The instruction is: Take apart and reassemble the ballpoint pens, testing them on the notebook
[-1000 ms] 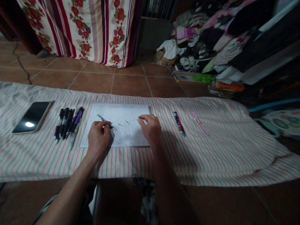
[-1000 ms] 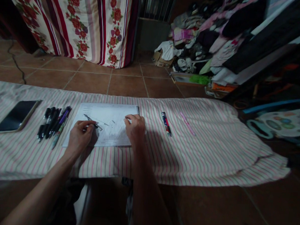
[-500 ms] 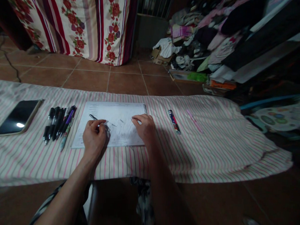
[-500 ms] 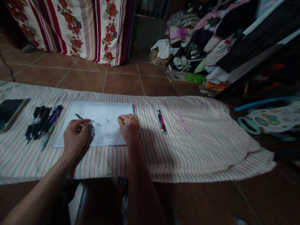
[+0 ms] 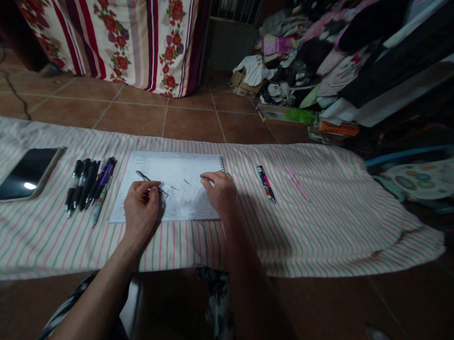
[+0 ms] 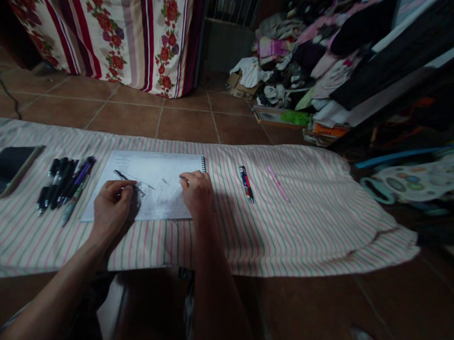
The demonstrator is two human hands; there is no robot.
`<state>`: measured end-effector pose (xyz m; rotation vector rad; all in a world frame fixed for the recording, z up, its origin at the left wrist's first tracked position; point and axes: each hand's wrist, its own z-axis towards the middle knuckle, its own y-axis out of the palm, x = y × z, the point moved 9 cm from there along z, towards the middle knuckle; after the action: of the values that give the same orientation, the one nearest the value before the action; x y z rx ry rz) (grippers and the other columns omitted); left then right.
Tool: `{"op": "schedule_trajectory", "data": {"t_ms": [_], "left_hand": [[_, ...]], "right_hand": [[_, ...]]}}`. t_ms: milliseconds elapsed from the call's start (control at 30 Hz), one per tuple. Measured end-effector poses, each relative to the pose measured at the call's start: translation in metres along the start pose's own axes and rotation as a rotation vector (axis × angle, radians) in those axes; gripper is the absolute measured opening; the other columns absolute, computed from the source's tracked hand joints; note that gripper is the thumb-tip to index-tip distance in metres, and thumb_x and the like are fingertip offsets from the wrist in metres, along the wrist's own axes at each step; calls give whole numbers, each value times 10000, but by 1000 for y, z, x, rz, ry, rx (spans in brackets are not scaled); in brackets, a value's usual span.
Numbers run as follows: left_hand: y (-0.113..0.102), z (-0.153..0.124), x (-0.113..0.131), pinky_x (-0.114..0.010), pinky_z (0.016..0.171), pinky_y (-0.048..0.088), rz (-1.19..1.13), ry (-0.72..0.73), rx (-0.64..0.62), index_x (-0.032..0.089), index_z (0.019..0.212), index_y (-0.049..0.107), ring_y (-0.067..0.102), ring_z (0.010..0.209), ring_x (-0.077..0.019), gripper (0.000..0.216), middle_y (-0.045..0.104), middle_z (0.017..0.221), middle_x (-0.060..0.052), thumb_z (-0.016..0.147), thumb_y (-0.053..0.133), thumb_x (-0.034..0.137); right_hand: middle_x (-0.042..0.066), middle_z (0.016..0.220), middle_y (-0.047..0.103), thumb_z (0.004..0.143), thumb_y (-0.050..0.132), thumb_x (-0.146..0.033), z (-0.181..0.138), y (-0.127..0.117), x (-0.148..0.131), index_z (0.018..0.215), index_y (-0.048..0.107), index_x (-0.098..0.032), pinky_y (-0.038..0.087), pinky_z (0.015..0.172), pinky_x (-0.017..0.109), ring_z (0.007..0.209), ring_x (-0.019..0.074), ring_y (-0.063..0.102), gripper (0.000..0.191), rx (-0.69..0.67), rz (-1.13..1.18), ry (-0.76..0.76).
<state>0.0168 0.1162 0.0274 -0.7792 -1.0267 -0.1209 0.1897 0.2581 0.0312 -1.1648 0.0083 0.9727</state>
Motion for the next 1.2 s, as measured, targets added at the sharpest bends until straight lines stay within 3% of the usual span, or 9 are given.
{"op": "schedule_trajectory", "data": {"t_ms": [267,400,533,800,1200], "left_hand": [[0,0,0,-311,723,446,10,-5,-4,181,839,686,577,764,-188,226,571,818,-37,791,471,232],[2,0,0,-311,728,447,26,6,-15,182,837,688,576,763,-189,229,565,811,-36,791,468,230],[3,0,0,-319,755,444,43,17,-16,162,856,694,579,765,-191,241,573,820,-43,795,470,230],[4,0,-2,-314,723,443,49,26,-4,159,856,700,574,747,-185,240,576,818,-35,785,483,234],[5,0,-2,-313,717,440,30,24,-13,161,859,695,558,724,-169,232,568,816,-30,795,479,219]], "right_hand": [[20,766,710,782,555,-248,1,-6,22,839,690,-215,470,741,302,728,178,630,150,70,209,290],[15,735,706,775,548,-278,0,-6,33,952,677,-209,482,689,282,683,169,644,230,82,350,412],[31,774,713,785,531,-263,2,-8,30,952,692,-193,479,682,263,708,164,650,243,83,403,379],[43,853,722,814,530,-212,1,-7,13,934,704,-205,430,804,304,794,192,606,212,73,50,163],[68,889,702,832,548,-188,0,3,4,937,705,-191,402,837,333,855,214,572,189,112,-23,85]]}}
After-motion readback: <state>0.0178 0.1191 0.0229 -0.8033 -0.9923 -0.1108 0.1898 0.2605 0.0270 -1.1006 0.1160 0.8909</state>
